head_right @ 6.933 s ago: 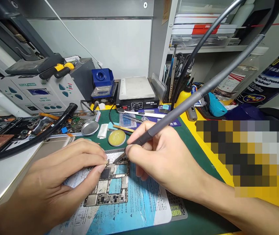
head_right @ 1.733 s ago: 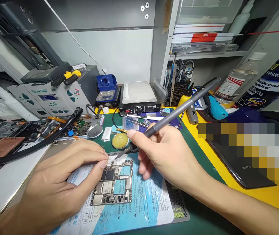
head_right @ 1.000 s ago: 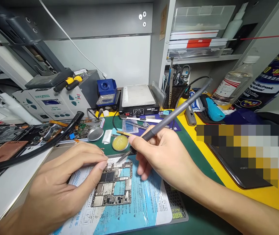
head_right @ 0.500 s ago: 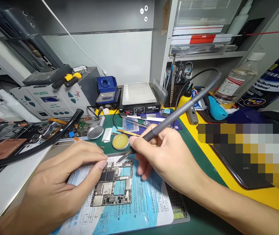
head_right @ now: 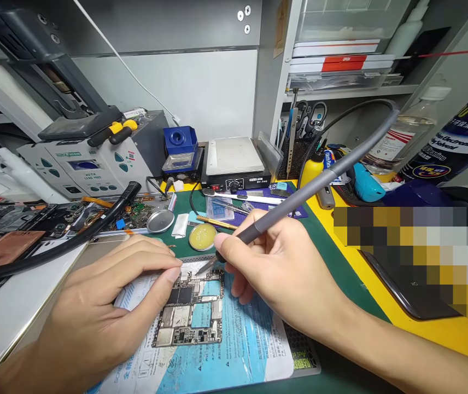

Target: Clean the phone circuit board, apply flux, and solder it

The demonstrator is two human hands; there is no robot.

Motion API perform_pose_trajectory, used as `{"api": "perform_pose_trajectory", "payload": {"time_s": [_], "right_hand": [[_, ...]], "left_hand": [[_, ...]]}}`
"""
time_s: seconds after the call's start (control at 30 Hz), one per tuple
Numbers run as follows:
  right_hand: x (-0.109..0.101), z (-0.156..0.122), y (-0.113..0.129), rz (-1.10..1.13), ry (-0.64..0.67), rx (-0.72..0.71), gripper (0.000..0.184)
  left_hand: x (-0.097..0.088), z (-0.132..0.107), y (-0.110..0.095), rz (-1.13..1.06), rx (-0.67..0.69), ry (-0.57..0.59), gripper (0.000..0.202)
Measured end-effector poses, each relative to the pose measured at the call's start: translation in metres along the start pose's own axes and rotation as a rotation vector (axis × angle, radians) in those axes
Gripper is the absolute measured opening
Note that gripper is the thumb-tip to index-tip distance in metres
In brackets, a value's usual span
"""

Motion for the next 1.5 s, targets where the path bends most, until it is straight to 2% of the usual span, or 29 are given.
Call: {"api": "perform_pose_trajectory", "payload": {"time_s": [0.27, 0.7, 1.5], "right_hand": [[0.004, -0.006, 0.002, -0.097, -0.071, -0.145, 0.041], [0.009, -0.013, 0.002, -0.468, -0.090, -0.514, 0.032], [0.012, -0.016, 0.001, -0.503, -0.073, -0.519, 0.030]], "left_hand": [[0.001, -0.001, 0.001, -0.003, 0.009, 0.012, 0.019], [0.001, -0.003, 0.002, 0.006, -0.004, -0.002, 0.017], [0.002, -0.004, 0.004, 0.011, -0.001, 0.001, 0.016]]}}
Point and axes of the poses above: each hand's wrist, its own z-axis towards the middle knuckle, its own x-axis out of the palm, y = z × x, the point moved 1 cm from there along z, towards the middle knuckle, and after that the axes turned 11 degrees about z, right-handed, at the moved point
